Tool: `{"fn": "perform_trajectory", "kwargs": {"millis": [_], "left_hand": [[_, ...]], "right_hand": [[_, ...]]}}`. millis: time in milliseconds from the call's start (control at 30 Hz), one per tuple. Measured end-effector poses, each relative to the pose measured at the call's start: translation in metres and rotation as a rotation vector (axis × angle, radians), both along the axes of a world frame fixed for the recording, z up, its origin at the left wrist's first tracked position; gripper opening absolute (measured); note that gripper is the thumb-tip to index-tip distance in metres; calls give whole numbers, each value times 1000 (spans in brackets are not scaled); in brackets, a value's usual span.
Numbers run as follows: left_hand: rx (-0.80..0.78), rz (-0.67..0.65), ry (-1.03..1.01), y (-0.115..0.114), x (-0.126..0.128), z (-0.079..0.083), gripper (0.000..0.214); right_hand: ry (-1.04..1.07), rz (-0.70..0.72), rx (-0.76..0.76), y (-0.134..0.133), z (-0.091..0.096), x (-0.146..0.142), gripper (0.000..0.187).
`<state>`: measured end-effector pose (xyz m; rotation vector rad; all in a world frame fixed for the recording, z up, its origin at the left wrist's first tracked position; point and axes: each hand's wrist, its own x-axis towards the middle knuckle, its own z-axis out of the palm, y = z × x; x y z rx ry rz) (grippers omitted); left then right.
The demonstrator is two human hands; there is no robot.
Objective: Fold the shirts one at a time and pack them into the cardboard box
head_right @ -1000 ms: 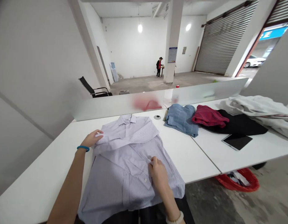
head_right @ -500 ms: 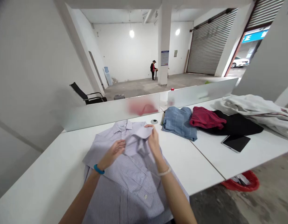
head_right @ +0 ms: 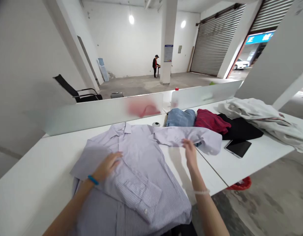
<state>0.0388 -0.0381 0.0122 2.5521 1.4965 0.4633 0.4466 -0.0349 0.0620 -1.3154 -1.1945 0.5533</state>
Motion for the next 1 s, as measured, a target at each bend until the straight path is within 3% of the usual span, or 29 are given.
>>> {"fn": "perform_trajectory", "kwargs": {"millis": [133, 233, 333, 467, 600, 700, 767, 867, 933, 1000], "left_hand": [[14, 201, 188, 40, -71, 14, 45], [-20, 215, 287, 52, -108, 20, 40], [-39, 176, 305, 53, -122, 22, 37], [-11, 119, 327, 56, -119, 21, 40], [35, 137, 382, 64, -123, 27, 32], [88, 263, 383, 69, -140, 39, 35], [119, 385, 381, 72, -152, 47, 39], [153, 559, 380, 72, -152, 47, 47], [186, 615, 380, 66, -138, 38, 54], [178, 564, 377, 54, -119, 23, 58]], "right_hand": [[-647, 523, -212, -45, -29, -67, 29], [-1014, 648, -252, -77, -31, -95, 28], [-1066, 774, -250, -91, -26, -97, 19], [-798, 923, -349, -84, -21, -84, 15], [-505, 971, -429, -49, -11, -70, 20], [-406, 932, -376, 3, 5, -65, 32], [-475, 816, -312, 47, 16, -68, 36], [-798, 486, -287, 106, 20, -85, 39], [-883, 368, -277, 127, 10, -102, 43], [-910, 360, -246, 129, -9, -118, 42]]}}
